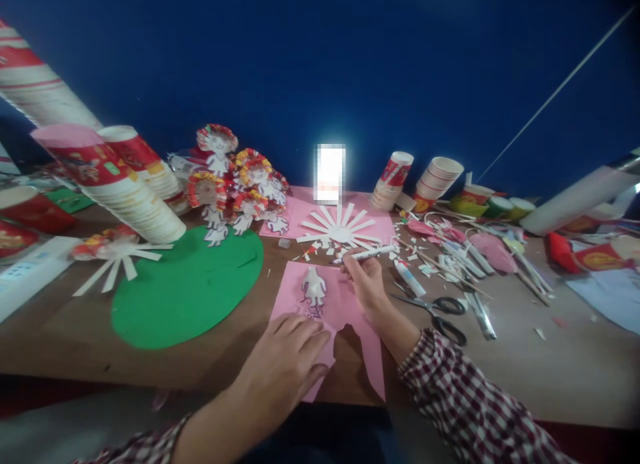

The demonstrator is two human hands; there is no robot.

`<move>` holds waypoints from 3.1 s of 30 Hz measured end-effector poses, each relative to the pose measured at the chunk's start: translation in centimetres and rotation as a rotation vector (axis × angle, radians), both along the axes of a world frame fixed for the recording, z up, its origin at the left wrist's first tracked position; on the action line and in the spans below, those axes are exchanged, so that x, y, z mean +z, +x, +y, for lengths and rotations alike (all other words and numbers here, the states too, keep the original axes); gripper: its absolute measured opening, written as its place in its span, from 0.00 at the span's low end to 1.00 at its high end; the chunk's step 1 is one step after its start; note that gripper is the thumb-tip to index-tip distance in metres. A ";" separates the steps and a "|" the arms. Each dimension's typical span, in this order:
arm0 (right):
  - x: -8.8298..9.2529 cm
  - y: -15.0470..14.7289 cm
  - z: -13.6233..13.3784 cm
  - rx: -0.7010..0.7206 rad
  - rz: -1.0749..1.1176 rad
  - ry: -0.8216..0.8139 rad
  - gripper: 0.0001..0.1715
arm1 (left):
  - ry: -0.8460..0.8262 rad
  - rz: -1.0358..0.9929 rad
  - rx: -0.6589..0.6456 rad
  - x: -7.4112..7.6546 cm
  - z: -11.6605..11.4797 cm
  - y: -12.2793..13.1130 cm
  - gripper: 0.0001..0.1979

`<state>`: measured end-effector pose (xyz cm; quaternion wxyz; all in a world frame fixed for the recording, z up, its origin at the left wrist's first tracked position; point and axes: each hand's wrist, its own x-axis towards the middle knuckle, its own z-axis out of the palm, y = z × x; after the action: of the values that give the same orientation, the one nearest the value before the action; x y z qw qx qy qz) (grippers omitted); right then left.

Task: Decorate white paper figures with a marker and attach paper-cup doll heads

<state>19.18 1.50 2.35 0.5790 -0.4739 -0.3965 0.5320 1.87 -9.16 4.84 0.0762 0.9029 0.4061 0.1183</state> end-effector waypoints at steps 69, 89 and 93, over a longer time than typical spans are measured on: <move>0.1 -2.8 -0.9 0.331 -0.570 0.148 0.03 | 0.173 -0.141 0.269 -4.3 1.7 -0.1 0.26; -0.1 -2.8 -1.0 0.370 -0.616 0.121 0.02 | 0.129 -0.164 0.230 -4.2 2.4 -0.4 0.29; -0.9 -2.7 -1.1 0.407 -0.654 0.151 0.02 | 0.114 -0.142 0.225 -4.1 2.5 -0.4 0.29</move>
<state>16.49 0.40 1.45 0.3379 -0.4864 -0.6839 0.4261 1.48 -6.67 0.70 0.0393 0.8439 0.4910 0.2126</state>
